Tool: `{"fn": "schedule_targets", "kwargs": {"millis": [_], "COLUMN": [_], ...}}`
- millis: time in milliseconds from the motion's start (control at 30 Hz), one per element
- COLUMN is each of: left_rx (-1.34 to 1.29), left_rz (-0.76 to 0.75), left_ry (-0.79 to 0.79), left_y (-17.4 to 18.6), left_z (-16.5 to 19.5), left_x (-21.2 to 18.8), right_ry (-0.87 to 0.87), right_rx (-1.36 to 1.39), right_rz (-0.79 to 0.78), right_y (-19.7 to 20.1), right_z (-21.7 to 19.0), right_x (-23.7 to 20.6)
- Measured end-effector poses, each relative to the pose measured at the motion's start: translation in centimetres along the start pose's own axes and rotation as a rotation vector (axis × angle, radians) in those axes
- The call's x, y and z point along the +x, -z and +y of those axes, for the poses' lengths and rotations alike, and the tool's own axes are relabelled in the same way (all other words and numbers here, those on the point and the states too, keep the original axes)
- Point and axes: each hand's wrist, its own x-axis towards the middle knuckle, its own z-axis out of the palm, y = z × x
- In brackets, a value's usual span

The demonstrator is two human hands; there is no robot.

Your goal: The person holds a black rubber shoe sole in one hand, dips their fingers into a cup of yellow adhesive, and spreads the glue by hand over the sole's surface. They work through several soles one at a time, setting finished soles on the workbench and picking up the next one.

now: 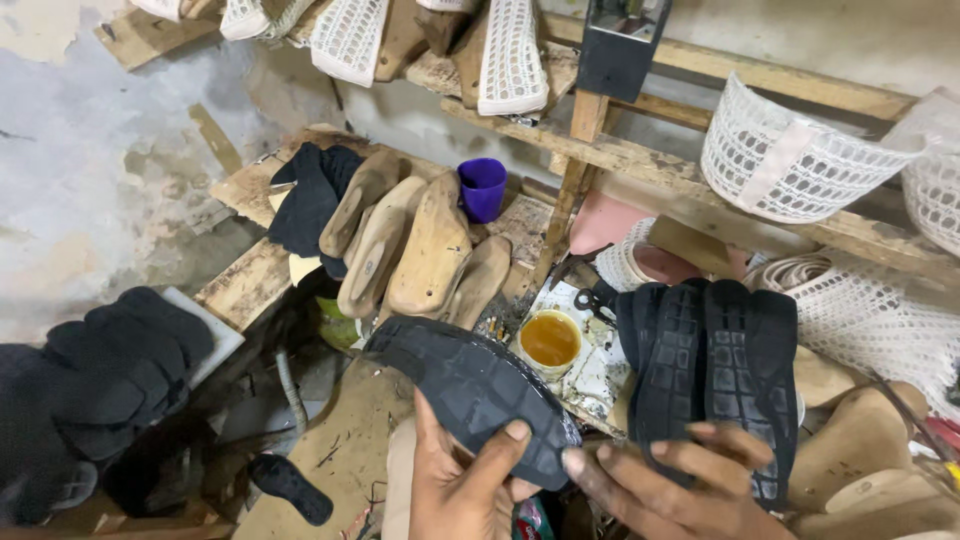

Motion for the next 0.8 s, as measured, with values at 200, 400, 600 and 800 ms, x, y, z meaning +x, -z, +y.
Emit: {"fn": "schedule_targets", "kwargs": {"millis": [200,400,600,800], "left_rx": [-0.095,0.189,0.821,0.900], "left_rz": [-0.060,-0.056,-0.078,0.186], "left_ry": [-0.158,-0.266,-0.332,-0.640], "left_y": [1.4,2.8,3.3,-1.4], "left_z": [-0.3,1.3,5.7,8.3], "left_x": [0.2,1.9,1.8,0.6], "right_ry": [-0.157,-0.093,-0.366,-0.329], "right_rx": [-0.053,-0.073,0.010,0.068], "right_rz": [-0.054,-0.068,-0.440,-0.554], "right_y": [-1.3,-3.3,-9.0,-11.8], "right_z": [-3.7,-2.5,3.8,5.0], "right_x": [-1.0,-0.6,0.1,-0.4]}}
